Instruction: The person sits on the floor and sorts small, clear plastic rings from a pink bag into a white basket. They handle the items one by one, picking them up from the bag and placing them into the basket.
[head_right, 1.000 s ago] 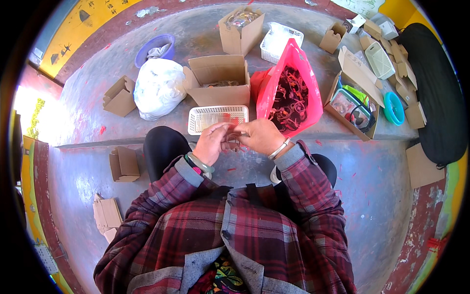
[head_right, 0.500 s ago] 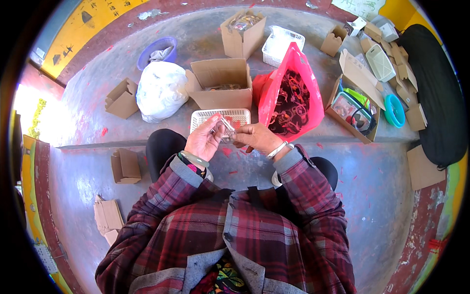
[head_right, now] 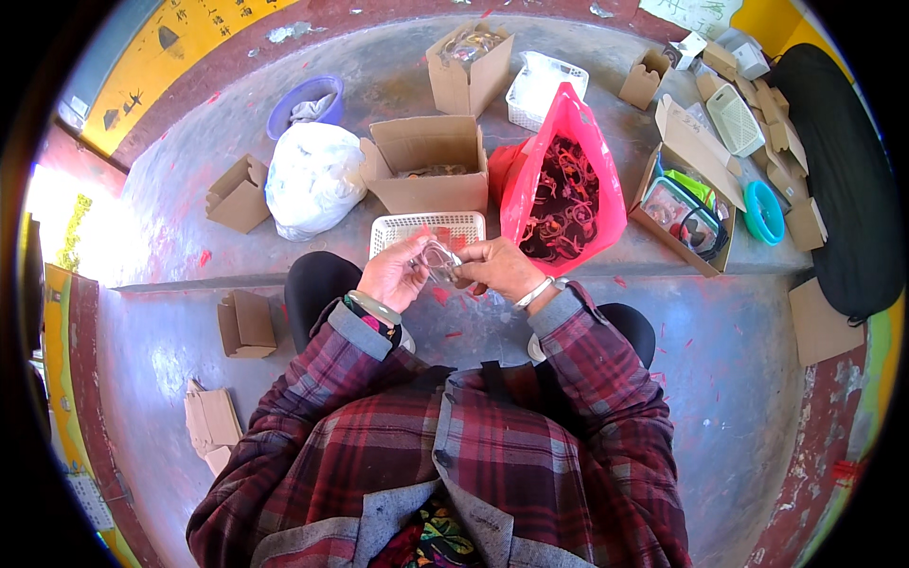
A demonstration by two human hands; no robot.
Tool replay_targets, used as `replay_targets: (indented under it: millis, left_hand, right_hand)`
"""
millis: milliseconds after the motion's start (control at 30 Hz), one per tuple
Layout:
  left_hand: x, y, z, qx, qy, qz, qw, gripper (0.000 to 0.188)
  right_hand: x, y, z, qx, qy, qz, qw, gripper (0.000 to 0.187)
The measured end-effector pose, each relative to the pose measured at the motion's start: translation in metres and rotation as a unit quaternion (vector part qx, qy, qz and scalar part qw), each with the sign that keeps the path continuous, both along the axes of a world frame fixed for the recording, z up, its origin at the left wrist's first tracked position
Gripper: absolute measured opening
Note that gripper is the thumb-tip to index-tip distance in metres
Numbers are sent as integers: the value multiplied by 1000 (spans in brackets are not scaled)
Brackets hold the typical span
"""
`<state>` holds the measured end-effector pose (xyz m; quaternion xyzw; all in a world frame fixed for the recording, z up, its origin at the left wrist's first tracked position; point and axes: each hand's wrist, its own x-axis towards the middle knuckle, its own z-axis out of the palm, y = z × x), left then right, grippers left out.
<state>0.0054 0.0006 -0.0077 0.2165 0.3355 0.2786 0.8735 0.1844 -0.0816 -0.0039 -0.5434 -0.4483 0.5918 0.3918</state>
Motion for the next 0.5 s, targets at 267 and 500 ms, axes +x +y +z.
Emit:
replay_targets:
  millis: [267,500]
  left_hand:
    - [5,-9,2,86,65,-47,993,18]
    - [6,-13,3,94,72,-67,991,16]
  right_hand:
    - [1,3,-11,46,-12,-29,998,18]
    - [-4,0,2,78,-43,-48,995,18]
